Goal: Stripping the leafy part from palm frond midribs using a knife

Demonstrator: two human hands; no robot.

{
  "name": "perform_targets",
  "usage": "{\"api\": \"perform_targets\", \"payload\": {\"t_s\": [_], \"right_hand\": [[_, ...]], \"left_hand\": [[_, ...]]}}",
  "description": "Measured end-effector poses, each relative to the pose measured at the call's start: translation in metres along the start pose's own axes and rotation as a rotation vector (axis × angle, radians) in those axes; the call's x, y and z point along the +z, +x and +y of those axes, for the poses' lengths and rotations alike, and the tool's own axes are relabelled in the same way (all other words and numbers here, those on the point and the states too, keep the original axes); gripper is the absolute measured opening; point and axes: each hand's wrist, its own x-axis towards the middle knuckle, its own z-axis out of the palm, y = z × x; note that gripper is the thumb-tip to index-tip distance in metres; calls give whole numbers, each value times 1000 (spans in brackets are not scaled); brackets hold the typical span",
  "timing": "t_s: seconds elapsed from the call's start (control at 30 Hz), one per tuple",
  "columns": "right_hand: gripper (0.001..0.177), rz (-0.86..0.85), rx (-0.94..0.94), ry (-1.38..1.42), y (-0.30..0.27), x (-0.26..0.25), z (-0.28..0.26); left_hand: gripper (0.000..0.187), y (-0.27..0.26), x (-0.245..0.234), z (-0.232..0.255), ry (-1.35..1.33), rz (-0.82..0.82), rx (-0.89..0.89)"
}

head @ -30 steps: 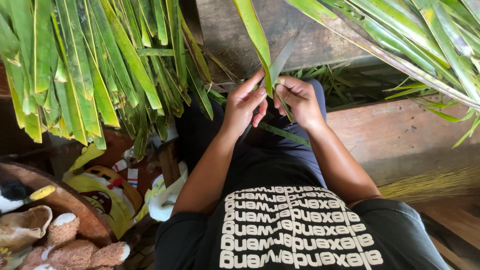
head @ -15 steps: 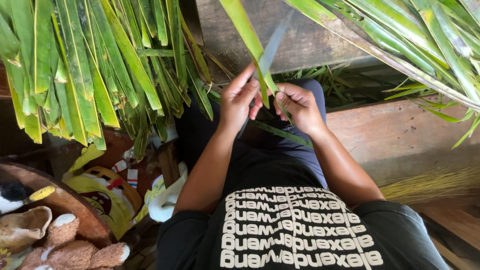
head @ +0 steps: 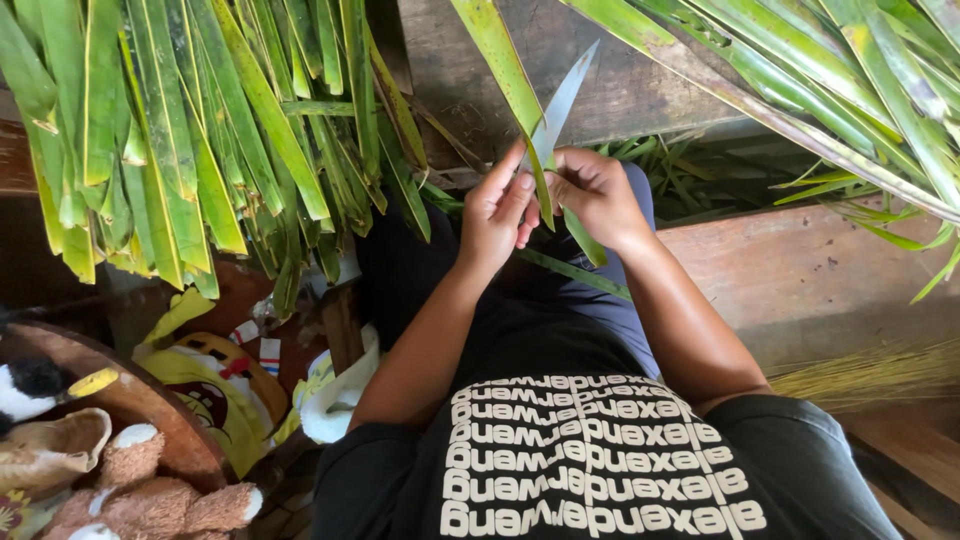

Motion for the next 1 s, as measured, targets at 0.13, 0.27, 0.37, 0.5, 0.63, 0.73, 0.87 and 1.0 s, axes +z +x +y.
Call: {"api": "perform_targets", "payload": {"t_s": [0.13,0.27,0.37,0.5,0.63,0.73,0.87,1.0], "right_hand": [[10,-6,-2,29,-2,0,4],[10,14,12,86,-5,2,3],[11,24,18,76,-8,3,-1],[10,12,86,125,-20,5,-8],[10,7,80,107,-23,5,3],[10,23,4,64,-15,4,-3],[16,26,-41,75,-6,1,-12],[10,23,-90,-26,2,-4,-3]], "left_hand": [[43,1,-4,5,9,-14,-12],[43,3,-3,6,17,-6,3],[42,5,-2,7,16,12,30],[39,20,-20,16,34,100,72],[39,20,-13,33,30,56,127],[39,20,-5,34,64,62,116],[39,15,-1,23,105,49,92],[40,10,4,21,37,48,80]]}}
